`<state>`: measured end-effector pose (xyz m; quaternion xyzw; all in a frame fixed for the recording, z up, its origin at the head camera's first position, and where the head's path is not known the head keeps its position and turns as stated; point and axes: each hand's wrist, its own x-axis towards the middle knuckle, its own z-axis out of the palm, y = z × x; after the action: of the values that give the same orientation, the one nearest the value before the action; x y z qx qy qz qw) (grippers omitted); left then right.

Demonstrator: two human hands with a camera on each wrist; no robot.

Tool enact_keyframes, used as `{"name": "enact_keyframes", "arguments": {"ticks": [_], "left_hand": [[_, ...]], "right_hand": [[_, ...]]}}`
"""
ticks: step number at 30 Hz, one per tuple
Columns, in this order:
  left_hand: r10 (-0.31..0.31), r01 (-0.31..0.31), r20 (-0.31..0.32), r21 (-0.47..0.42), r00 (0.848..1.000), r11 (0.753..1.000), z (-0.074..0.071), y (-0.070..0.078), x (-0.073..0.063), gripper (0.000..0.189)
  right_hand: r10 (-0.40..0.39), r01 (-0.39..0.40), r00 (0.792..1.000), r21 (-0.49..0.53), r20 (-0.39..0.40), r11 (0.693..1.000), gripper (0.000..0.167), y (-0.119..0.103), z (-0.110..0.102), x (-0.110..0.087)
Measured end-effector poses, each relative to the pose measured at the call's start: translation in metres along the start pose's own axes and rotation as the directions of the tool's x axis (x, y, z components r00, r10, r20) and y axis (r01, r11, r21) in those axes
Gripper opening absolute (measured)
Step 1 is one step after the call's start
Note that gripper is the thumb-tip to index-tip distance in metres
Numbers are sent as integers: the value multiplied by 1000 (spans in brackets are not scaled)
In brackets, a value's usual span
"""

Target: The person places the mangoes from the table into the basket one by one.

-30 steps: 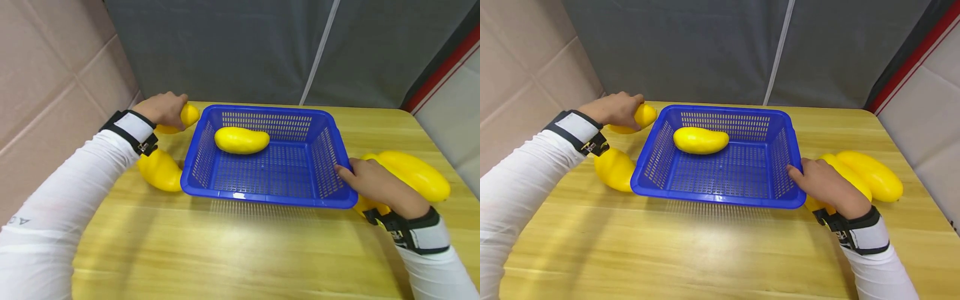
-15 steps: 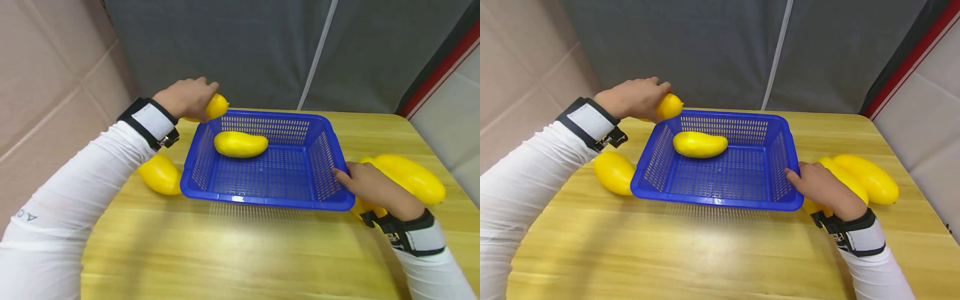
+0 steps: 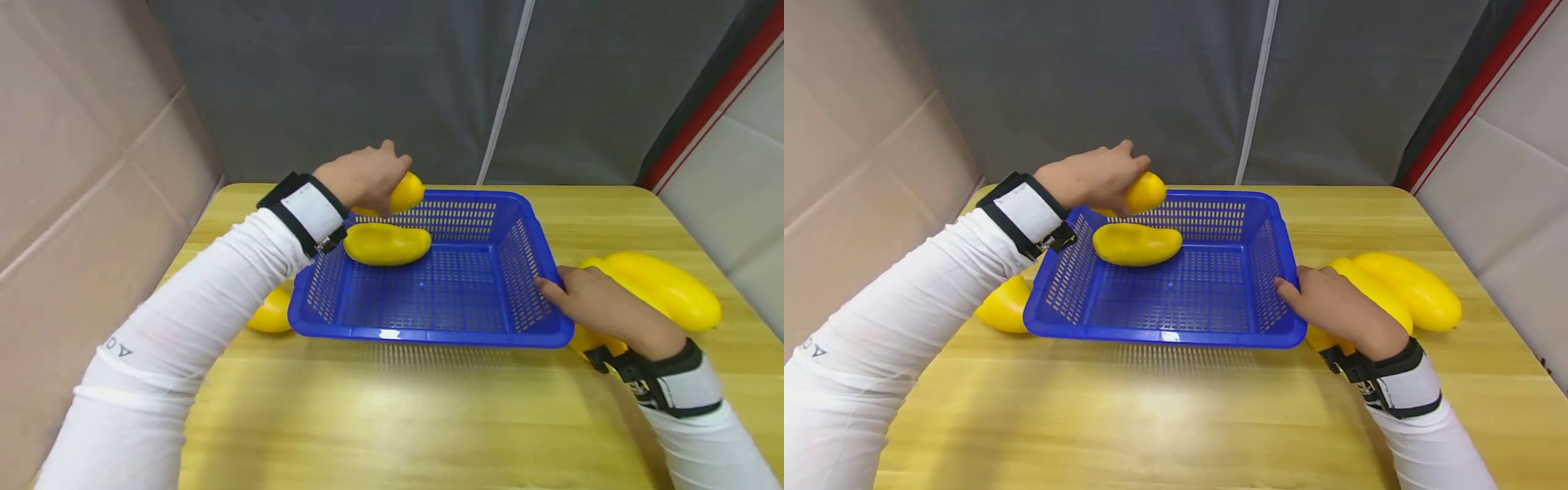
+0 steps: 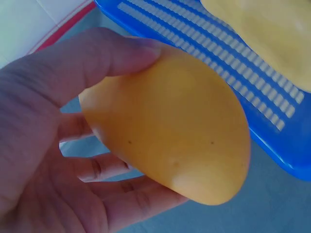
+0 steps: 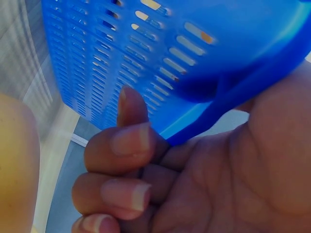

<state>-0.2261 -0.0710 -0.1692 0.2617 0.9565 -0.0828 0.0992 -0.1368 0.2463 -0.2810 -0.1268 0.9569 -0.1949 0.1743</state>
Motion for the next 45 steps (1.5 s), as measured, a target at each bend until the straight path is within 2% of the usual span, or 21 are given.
{"name": "enact_keyframes", "arguments": {"ticks": [5, 10, 15, 26, 34, 41, 45], "left_hand": [[80, -80, -6, 43, 997, 996, -3, 17, 10, 70], [154, -152, -30, 69, 988, 986, -5, 33, 23, 69], [215, -211, -48, 76, 975, 975, -3, 43, 34, 62], [206, -207, -25, -47, 978, 977, 14, 67, 65, 72], [233, -236, -43, -82, 972, 968, 25, 76, 77, 74], [256, -259, -46, -80, 966, 963, 35, 83, 85, 61], [267, -273, -64, -124, 962, 954, 41, 85, 90, 56]], "right_hand": [[2, -2, 1000, 0, -2, 1000, 57, -1, 1, -1], [-19, 19, 999, -13, -34, 1000, 56, -1, 1, -4], [-48, 46, 998, -26, -52, 999, 53, -2, 0, -3], [-7, 6, 999, -18, -32, 1000, 57, 0, 2, -7], [6, -6, 1000, 8, -9, 1000, 60, 0, 3, -6], [5, -5, 1000, -3, -24, 1000, 59, 0, 3, -5], [1, -2, 999, -10, -34, 1000, 56, 0, 4, -5]]}}
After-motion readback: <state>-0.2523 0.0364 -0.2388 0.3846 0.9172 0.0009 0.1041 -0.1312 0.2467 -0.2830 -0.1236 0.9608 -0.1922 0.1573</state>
